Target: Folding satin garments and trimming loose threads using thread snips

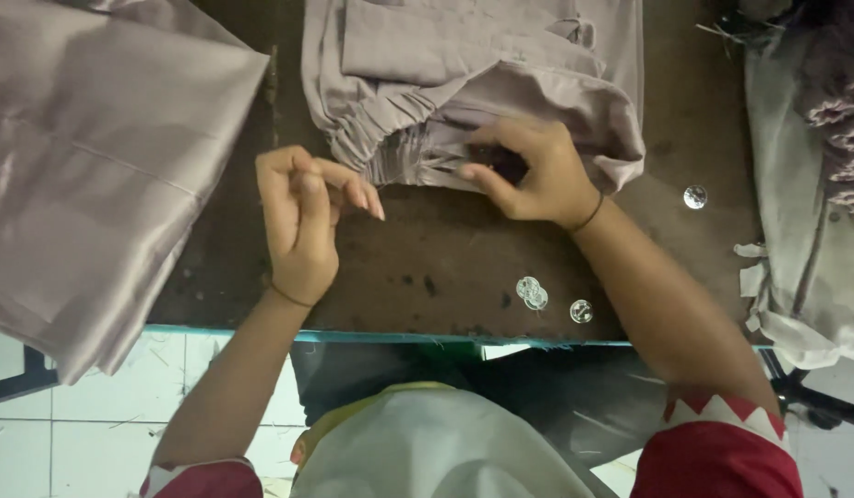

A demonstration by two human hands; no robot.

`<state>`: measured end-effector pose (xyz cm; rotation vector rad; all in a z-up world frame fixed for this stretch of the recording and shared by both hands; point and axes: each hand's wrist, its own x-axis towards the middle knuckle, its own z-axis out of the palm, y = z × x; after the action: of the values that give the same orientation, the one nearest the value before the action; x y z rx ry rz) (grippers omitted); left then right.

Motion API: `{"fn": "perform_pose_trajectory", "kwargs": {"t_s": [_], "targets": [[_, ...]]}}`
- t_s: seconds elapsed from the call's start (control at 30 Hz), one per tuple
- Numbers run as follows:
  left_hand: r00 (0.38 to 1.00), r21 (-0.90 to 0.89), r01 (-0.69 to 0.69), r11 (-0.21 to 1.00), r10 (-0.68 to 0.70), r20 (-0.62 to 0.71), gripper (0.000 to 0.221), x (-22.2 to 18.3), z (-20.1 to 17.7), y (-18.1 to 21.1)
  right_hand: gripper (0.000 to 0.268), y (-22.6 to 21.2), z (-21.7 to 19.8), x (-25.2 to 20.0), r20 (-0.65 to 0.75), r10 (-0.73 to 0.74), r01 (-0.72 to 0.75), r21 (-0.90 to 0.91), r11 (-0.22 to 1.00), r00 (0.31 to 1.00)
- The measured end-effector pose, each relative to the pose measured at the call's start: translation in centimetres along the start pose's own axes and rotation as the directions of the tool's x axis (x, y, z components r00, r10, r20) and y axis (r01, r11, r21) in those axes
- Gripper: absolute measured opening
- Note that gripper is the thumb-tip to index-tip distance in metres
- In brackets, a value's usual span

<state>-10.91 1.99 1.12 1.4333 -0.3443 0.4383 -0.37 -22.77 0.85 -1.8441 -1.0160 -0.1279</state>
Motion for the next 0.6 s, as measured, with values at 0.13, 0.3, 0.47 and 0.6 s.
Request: {"fn": "perform_pose_trajectory", "kwargs": {"t_s": [0.13,0.3,0.47,0.6], "targets": [[0.996,-0.057,-0.011,0.998,0.006,-0.088,0.027,-1.8,2.1,-0.3,0.03,-0.3,0.2,-0.7,-0.001,-0.121,0.119,-0.173,0.978,0.993],[0.981,0.102,-0.181,0.978,0.187,-0.054,0.017,-2.5,3.3,0.5,0.022,-1.2,0.9,-0.7,0.002,-0.278,0.257,-0.389,0.885,0.961],[0.968,0.064,-0.248,0.967,0.249,-0.018,0.012,-3.2,3.8,-0.9,0.021,-1.9,1.2,-0.8,0.016,-0.304,0.272,-0.49,0.828,0.953],[0.963,0.043,-0.271,0.962,0.271,0.01,0.013,-3.3,4.0,-0.9,0.018,-2.2,1.4,-0.7,0.021,-0.345,0.302,-0.533,0.79,0.939]]}}
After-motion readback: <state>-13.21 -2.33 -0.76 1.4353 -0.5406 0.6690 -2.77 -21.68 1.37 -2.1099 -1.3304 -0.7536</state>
